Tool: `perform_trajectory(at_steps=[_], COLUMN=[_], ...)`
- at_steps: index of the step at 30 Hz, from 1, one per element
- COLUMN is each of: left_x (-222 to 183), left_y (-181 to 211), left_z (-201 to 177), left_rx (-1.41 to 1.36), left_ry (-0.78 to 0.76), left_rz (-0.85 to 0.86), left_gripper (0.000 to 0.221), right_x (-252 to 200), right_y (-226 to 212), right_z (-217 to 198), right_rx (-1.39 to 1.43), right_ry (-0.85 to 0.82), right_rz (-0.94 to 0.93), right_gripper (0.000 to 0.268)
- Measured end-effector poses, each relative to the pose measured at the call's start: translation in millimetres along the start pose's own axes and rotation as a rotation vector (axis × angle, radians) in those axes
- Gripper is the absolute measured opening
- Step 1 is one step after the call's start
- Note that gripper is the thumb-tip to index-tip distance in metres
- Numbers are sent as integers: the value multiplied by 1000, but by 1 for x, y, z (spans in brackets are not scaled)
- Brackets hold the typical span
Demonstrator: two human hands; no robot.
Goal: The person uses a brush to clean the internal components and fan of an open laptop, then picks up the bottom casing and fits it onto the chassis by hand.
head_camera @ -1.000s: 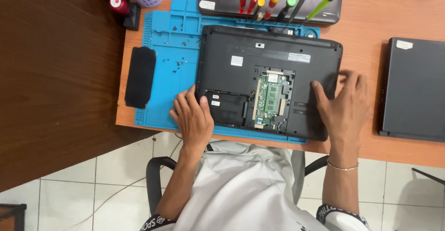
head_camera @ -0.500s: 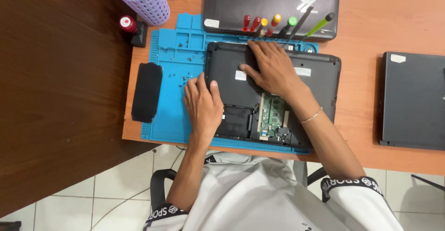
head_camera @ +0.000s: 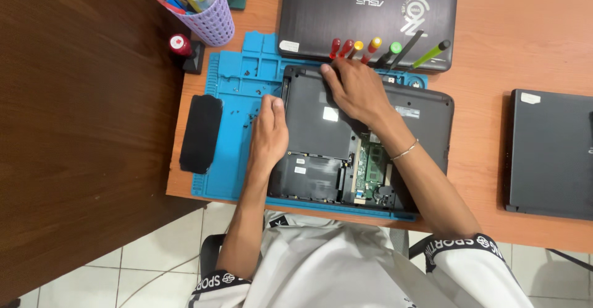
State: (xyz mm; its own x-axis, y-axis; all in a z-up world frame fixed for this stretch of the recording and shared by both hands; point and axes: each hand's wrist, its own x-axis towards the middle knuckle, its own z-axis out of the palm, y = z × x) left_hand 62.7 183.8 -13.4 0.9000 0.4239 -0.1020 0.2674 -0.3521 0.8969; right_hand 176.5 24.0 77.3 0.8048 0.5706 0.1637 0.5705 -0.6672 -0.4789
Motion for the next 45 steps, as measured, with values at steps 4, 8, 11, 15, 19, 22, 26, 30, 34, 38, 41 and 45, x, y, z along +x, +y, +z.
perform_trajectory(at_steps=[4,8,11,15,19,22,26,30,34,38,41,45], left_x=[-1,8,29,52,66,67,69,65,51,18,11,11], left_y=[2,1,-2,-12,-12,-9,-11,-15,-16,-7,4,2], left_z=[-4,-11,-8,-3,2,4,5,5,3,-7,-7,-6], left_rx=[-8,-11,-153,-199,-281,-241,-222,-233,-194,-8,52,11], left_ry=[1,-68,-76,-140,-124,-114,-118,-95,16,16,-21,5], left_rz=[50,-60,69,104,138,176,169,157,156,63,-58,-3], left_gripper=[33,37,41,49,52,51,54,53,51,53,60,64], right_x=[7,6,6,6,5,6,6,17,20,17,17,16], right_y=[-5,-5,-7,-11,-15,-16,-14,-17,-20,-18,-16,-20], right_z=[0,3,5,4,4,3,7,13,21,30,31,27], right_rx=[-40,-22,-10,-18,-8,-15,-25,-51,-64,-100,-110,-113], right_ry=[-21,-10,-26,-26,-2,-27,-4,-40,-27,8,20,11], right_rz=[18,64,59,103,54,70,45,28,-28,-26,-31,3], right_gripper=[43,44,43,44,42,43,42,53,61,62,61,60])
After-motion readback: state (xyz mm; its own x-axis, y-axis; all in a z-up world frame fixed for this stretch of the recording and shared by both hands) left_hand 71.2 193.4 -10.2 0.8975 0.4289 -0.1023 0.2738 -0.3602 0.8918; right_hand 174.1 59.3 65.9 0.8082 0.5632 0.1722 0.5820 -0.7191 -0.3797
